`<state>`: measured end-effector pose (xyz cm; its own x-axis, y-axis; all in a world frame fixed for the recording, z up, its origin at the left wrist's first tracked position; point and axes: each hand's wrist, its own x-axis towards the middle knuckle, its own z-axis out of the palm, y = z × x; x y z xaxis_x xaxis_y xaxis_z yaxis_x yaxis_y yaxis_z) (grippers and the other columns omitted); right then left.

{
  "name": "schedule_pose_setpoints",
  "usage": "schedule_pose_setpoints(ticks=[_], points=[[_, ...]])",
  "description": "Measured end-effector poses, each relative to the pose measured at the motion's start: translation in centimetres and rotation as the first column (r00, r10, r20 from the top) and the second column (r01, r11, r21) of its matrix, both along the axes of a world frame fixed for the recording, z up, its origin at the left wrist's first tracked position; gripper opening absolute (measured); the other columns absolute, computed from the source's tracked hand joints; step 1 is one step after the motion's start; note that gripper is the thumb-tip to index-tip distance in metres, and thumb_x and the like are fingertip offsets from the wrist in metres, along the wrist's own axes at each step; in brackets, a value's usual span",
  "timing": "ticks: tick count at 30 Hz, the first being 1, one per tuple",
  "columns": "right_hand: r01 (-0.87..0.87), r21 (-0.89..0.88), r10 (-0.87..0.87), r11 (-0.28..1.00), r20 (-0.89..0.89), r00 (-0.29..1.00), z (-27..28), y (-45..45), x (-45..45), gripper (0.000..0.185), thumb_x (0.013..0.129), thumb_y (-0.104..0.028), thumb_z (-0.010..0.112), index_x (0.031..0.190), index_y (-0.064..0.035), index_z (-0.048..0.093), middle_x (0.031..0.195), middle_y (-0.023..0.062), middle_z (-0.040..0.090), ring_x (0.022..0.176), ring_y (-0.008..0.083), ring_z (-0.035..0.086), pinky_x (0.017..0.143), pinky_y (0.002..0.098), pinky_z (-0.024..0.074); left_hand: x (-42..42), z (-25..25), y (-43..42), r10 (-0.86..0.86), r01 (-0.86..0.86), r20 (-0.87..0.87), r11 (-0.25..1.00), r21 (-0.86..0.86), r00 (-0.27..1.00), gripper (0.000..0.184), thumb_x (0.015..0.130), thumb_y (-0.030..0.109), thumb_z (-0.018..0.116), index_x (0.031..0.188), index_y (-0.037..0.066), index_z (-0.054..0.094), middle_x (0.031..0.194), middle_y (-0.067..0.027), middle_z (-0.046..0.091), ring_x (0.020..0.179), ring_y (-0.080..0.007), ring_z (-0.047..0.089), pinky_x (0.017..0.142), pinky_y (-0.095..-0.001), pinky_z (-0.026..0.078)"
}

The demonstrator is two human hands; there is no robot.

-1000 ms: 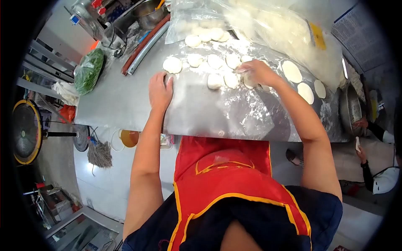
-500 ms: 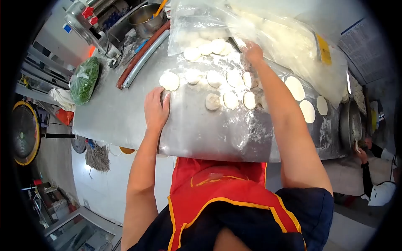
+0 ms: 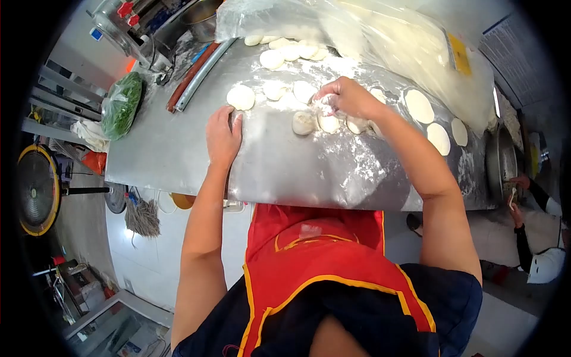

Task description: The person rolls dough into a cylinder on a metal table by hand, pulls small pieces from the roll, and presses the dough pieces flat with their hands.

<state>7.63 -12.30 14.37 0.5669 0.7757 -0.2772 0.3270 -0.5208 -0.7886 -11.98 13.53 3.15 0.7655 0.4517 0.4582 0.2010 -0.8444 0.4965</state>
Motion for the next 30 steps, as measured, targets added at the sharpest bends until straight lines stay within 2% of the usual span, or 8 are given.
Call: schedule_pose_setpoints(ticks=[4,8,11,15,17,21,27,30], points=[[-0.238,0.001,0.18,0.971,0.648,0.74,-2.6,-6.0,2.8,0.035,0.078,0.007,0.053,0.105,-0.0053,0.071,0.085,0.0193,0.069,0.075,0.0245,0.069,0.069,0.0344,0.0528,-0.3,-0.2,0.2,-0.012,0.012,0.016,1.0,0.005,1.0,0.028,0.089,0.021,0.063,0.11,0.004,0.06,0.114,-0.015,0.061,0.108,-0.034,0.055,0.094,-0.0423,0.043],[0.342,-0.222,-0.264,0.913,0.317,0.911,1.1,-9.3,1.1,0.033,0.082,0.004,0.057,0.109,-0.0058,0.071,0.095,0.0159,0.071,0.08,0.026,0.067,0.075,0.0344,0.0528,0.0,-0.5,0.2,-0.012,0.012,0.007,0.999,-0.037,1.0,0.028,0.089,0.022,0.063,0.11,0.003,0.06,0.113,-0.0155,0.061,0.107,-0.0343,0.056,0.094,-0.0424,0.043],[0.242,0.02,-0.205,0.97,0.605,0.769,-1.6,-10.4,-0.4,0.026,0.083,-0.005,0.058,0.105,-0.0065,0.072,0.086,0.021,0.069,0.081,0.0308,0.068,0.075,0.0406,0.0527,-0.1,-0.2,0.1,-0.023,0.025,0.039,0.999,-0.043,0.999,0.031,0.089,0.022,0.062,0.112,0.001,0.059,0.113,-0.0173,0.061,0.106,-0.0362,0.056,0.093,-0.043,0.043],[0.262,0.186,-0.282,0.947,0.872,0.4,-9.0,-13.9,4.6,0.049,0.088,-0.015,0.061,0.132,0.0013,0.05,0.13,0.022,0.055,0.103,0.0355,0.063,0.093,0.0412,0.0483,-0.1,0.8,-0.8,-0.074,0.071,0.14,0.997,0.028,0.987,0.044,0.087,0.023,0.065,0.121,-0.002,0.054,0.124,-0.0231,0.056,0.117,-0.0395,0.051,0.101,-0.0444,0.04],[0.568,0.179,-0.594,0.803,0.164,0.788,-7.1,-10.6,2.3,0.06,0.09,-0.032,0.06,0.138,0.0006,0.043,0.144,0.02,0.042,0.128,0.0379,0.043,0.11,0.0427,0.0321,1.7,1.5,-3.8,-0.164,0.145,0.193,0.983,0.108,0.967,0.049,0.086,0.022,0.067,0.124,-0.002,0.052,0.132,-0.025,0.051,0.123,-0.0415,0.047,0.105,-0.0458,0.037],[0.336,-0.127,-0.127,0.933,0.758,0.64,-7.8,-5.1,-3.7,0.067,0.089,-0.046,0.058,0.14,-0.0037,0.043,0.146,0.0189,0.04,0.134,0.0411,0.035,0.112,0.049,0.026,8.6,2.6,-8.0,-0.109,0.101,0.077,0.99,0.096,0.991,0.054,0.089,0.036,0.062,0.131,0.003,0.052,0.138,-0.024,0.047,0.131,-0.0417,0.039,0.11,-0.0482,0.029],[0.092,-0.282,0.147,0.955,0.718,0.681,-7.7,-11.9,-5.4,0.065,0.086,-0.046,0.061,0.14,-0.0136,0.047,0.149,0.0168,0.036,0.138,0.0446,0.026,0.113,0.0541,0.0226,10.2,2.1,-11.3,-0.248,0.292,-0.274,0.947,0.131,0.929,0.066,0.084,0.054,0.061,0.135,0.014,0.051,0.134,-0.0251,0.048,0.132,-0.04,0.036,0.111,-0.0566,0.019],[0.32,0.237,-0.38,0.917,0.762,0.525,-10.0,-11.5,-0.1,0.058,0.086,-0.043,0.063,0.138,-0.0205,0.051,0.149,0.016,0.036,0.138,0.0415,0.028,0.113,0.0529,0.0237,6.6,3.6,-14.4,-0.422,0.485,-0.298,0.855,0.182,0.856,0.07,0.08,0.054,0.064,0.136,0.014,0.051,0.135,-0.0253,0.047,0.134,-0.0366,0.035,0.112,-0.0581,0.017]])
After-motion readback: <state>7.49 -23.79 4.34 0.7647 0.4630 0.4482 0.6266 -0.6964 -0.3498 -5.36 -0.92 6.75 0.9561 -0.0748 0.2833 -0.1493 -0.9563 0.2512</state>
